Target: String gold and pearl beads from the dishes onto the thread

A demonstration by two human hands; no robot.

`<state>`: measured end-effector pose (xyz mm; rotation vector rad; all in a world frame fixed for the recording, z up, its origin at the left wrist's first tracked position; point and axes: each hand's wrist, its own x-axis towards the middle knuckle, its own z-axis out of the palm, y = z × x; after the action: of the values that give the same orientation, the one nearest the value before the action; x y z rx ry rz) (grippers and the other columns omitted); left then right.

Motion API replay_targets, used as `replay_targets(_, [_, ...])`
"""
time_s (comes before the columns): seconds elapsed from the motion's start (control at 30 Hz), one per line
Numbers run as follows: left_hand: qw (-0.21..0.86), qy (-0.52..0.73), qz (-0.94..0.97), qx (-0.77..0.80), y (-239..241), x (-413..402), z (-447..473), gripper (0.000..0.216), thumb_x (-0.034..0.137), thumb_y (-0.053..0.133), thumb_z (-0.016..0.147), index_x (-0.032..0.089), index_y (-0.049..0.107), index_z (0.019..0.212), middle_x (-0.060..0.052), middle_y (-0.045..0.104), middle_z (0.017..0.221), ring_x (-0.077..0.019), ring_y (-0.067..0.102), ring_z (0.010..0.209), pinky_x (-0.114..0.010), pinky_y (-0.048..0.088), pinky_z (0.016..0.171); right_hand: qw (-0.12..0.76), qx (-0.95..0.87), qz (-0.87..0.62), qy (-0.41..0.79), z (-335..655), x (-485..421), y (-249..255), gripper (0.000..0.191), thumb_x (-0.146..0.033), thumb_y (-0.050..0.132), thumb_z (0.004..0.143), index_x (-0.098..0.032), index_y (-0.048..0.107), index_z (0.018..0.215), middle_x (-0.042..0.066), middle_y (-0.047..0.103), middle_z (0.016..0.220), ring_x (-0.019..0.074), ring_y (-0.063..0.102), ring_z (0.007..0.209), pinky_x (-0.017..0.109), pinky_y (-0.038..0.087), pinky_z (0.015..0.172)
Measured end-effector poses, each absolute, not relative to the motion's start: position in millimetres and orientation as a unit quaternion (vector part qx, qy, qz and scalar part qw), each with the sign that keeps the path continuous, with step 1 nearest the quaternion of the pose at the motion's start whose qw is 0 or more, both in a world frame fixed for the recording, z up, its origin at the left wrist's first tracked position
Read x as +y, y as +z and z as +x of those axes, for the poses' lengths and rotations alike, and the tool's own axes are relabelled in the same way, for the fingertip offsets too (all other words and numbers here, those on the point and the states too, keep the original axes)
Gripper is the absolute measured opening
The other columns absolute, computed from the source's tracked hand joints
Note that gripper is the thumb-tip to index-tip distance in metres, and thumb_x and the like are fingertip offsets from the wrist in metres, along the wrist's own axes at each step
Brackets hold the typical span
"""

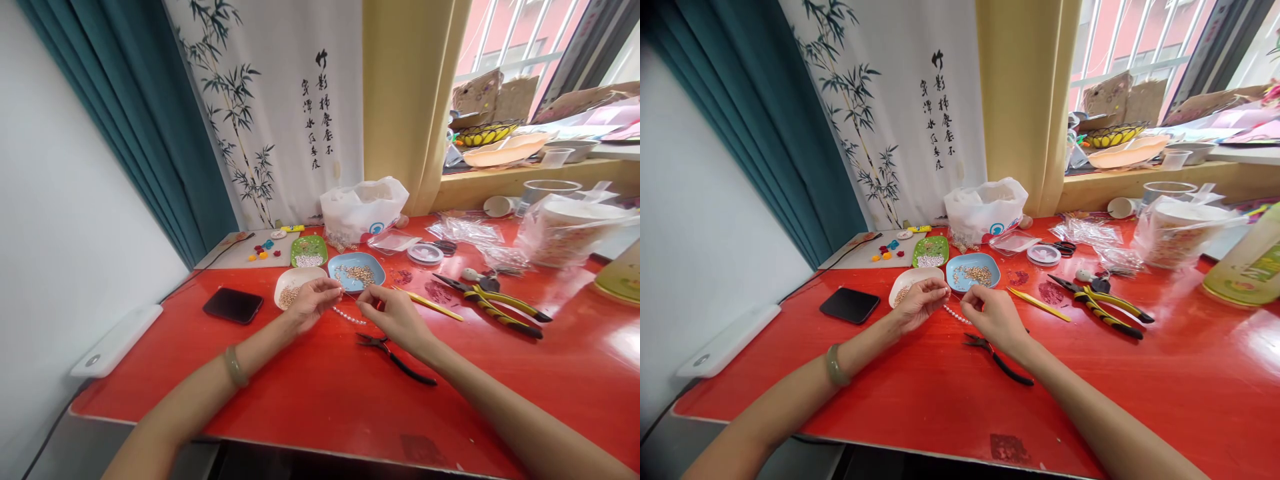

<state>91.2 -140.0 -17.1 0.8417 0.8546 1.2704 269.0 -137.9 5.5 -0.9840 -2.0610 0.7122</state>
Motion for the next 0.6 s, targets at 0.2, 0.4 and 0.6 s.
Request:
replay_targets(0.2, [0.636, 0.560, 0.374, 0.378, -14.9, -140.9, 92.2, 0.018, 0.013, 0.074, 0.054, 0.013, 0.063, 0.068, 0.001, 0.062, 0.067, -0.0057, 0.057, 0.064, -0.019, 0.045, 0.069, 0.366, -0.802, -0.379, 0.282, 268.7, -138.2, 6.0, 0.014, -0.017, 0.045, 0.070, -0.019, 0.050, 0.057, -0.003, 0.056, 0.054, 0.0092, 0.045, 0.048, 0.020, 0.037, 0.049])
replay_targets(0.4, [0.637, 0.560, 0.373, 0.377, -17.1, -139.4, 91.3, 0.018, 0.013, 0.074, 0.055, 0.013, 0.063, 0.069, 0.001, 0.062, 0.068, -0.0058, 0.057, 0.064, -0.019, 0.045, 0.069, 0.367, -0.801, -0.380, 0.282, 267.9, -138.6, 6.8, 0.013, -0.016, 0.046, 0.070, -0.019, 0.050, 0.057, -0.003, 0.056, 0.054, 0.0089, 0.044, 0.047, 0.020, 0.036, 0.049])
replay_targets(0.6, [0.639, 0.563, 0.371, 0.371, -18.9, -139.3, 90.5, 0.018, 0.012, 0.074, 0.055, 0.012, 0.063, 0.069, 0.001, 0.062, 0.067, -0.0059, 0.057, 0.065, -0.019, 0.045, 0.070, 0.372, -0.802, -0.377, 0.276, 268.4, -138.0, 6.5, 0.014, -0.016, 0.045, 0.070, -0.018, 0.050, 0.057, -0.003, 0.056, 0.053, 0.0085, 0.044, 0.047, 0.019, 0.036, 0.048])
